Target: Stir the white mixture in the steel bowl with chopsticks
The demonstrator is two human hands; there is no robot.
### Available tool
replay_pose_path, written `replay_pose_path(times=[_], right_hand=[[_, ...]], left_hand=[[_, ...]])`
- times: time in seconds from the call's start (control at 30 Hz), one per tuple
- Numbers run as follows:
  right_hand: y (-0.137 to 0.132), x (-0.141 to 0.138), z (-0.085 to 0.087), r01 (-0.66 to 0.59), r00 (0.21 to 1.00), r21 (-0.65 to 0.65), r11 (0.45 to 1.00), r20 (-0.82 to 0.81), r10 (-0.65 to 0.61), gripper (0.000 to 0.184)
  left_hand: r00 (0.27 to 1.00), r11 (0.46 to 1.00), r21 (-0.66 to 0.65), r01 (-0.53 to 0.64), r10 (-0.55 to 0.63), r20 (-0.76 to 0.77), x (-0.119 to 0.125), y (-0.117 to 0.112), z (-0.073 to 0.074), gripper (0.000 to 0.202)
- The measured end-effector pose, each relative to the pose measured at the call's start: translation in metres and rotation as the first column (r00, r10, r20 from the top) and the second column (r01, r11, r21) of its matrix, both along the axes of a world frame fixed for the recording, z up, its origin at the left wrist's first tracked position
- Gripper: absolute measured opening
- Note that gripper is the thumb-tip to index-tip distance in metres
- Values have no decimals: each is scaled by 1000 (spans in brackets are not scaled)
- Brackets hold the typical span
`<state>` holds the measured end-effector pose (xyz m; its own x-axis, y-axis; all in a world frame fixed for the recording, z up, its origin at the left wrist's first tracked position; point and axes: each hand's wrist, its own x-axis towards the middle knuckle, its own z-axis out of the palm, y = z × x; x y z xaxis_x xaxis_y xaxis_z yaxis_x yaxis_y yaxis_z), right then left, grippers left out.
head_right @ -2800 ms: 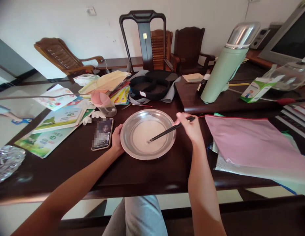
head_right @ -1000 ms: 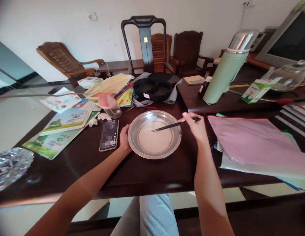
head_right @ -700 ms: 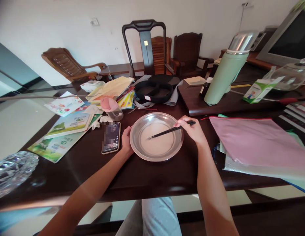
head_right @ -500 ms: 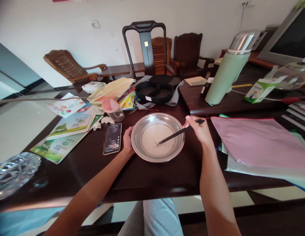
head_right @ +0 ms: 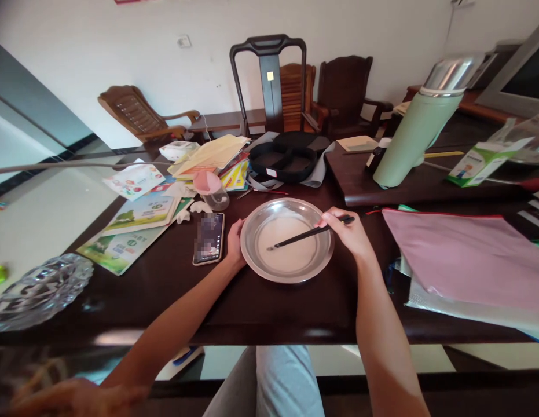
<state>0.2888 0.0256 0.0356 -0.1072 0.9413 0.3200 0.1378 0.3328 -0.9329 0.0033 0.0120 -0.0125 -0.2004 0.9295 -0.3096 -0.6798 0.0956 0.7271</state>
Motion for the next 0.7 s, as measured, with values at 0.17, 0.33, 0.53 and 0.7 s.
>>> replay_pose_path(times=[0.17,0.33,0.53,0.7], right_hand=[[3,6,-3,142,990,6,990,-20,-142,47],[4,8,-5,70,997,-14,997,-28,-70,45],[3,10,-4,74,997,-18,997,-14,-74,45],[3,14,-3,95,994,-33,995,-42,-96,47]], left_hand=[[1000,1000,9,-16,16,7,1,1,1,24],[1000,1000,21,-8,8,6,2,0,2,25],[1000,1000,9,-11,11,11,1,0,2,23],[1000,1000,3,-6,6,13,0,0,0,23]])
